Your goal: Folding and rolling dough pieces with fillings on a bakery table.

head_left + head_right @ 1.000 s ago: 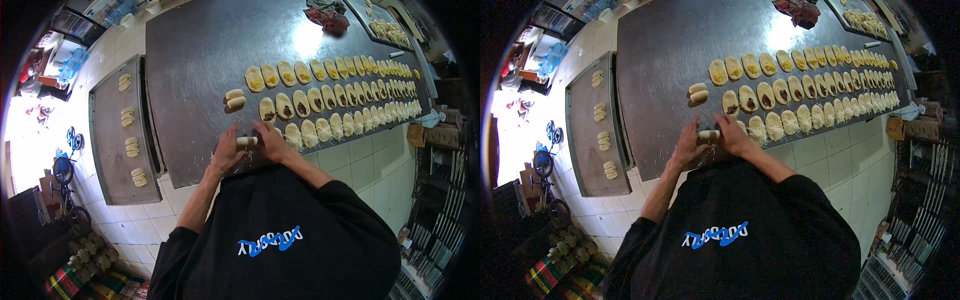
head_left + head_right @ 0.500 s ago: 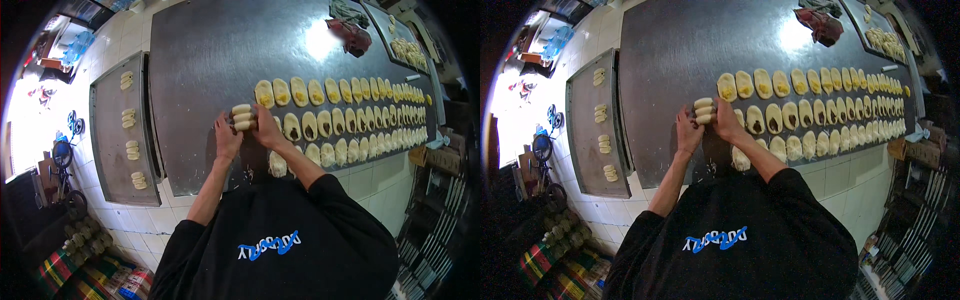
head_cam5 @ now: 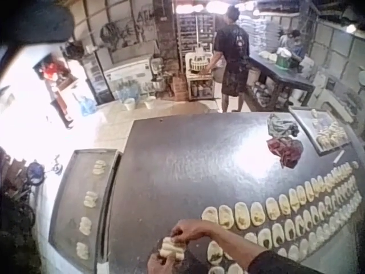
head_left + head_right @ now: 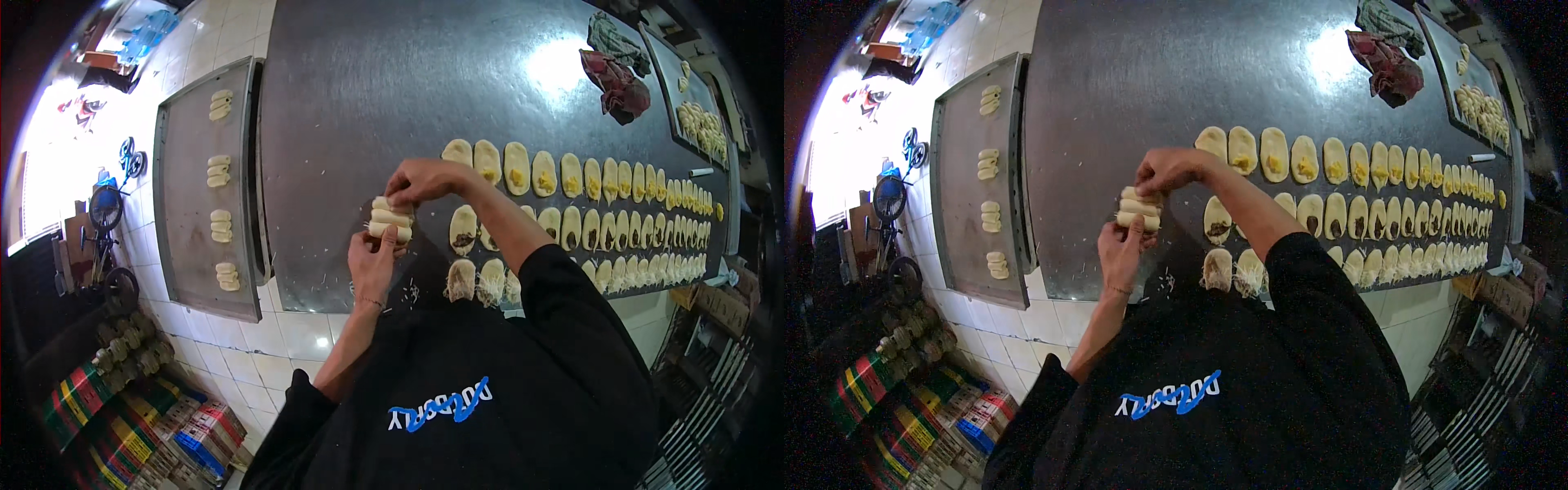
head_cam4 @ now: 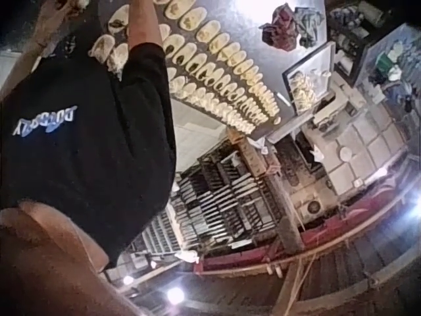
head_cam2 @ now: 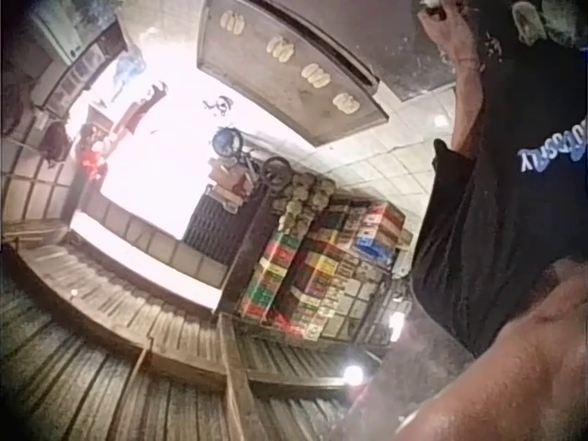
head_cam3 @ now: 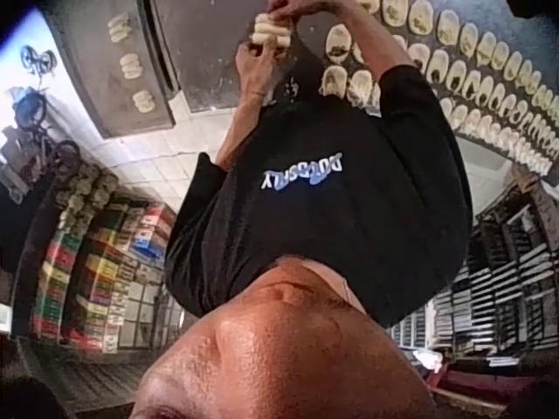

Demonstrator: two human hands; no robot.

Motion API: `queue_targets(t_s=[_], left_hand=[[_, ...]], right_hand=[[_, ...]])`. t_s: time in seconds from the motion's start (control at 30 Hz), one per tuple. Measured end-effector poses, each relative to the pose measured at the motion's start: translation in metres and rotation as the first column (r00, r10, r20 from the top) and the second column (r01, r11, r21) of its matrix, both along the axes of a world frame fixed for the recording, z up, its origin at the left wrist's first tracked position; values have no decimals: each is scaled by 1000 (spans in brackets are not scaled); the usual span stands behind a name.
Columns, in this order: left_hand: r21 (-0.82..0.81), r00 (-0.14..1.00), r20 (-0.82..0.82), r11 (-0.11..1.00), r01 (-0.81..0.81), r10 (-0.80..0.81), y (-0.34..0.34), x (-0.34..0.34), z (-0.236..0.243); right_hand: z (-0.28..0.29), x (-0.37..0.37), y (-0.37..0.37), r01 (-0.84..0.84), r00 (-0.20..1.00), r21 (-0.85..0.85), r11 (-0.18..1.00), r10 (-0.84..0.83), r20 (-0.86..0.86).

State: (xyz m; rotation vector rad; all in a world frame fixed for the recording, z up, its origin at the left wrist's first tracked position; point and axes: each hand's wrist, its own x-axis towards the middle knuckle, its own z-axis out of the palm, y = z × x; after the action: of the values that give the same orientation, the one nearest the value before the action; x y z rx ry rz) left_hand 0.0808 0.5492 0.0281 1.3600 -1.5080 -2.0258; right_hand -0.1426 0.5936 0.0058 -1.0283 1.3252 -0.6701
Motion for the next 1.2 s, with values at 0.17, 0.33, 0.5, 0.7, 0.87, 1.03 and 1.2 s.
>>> queue_targets(t_s=[0.17,0.33,0.5,0.7,0.87,1.03,1.2], left_hand=[[-37,878,356,934,355,-320,-8,20,-33],[-572,910,366,725,385,-194,-12,14,-89],[-550,803,455,588,593,-383,-43,20,-89],[-566,945,-293,823,-49,-146,-73,1,-79],[-763,864,79,527,373,-498,-72,6,-100],[196,926,113,921,336,-361,-51,75,-36],[169,998,60,985,-23,13,-9,36,-58]], right_hand=[[-18,38,15,155,907,-57,986,-165,-388],[-23,75,27,254,845,-65,965,-254,-471],[-26,111,44,569,595,-299,766,-635,-493],[-37,188,56,999,-35,7,-34,-966,258],[-64,201,27,999,-42,6,-43,-914,404],[7,95,77,932,324,-141,334,-942,-92],[-5,70,-3,212,908,77,974,-167,-383]])
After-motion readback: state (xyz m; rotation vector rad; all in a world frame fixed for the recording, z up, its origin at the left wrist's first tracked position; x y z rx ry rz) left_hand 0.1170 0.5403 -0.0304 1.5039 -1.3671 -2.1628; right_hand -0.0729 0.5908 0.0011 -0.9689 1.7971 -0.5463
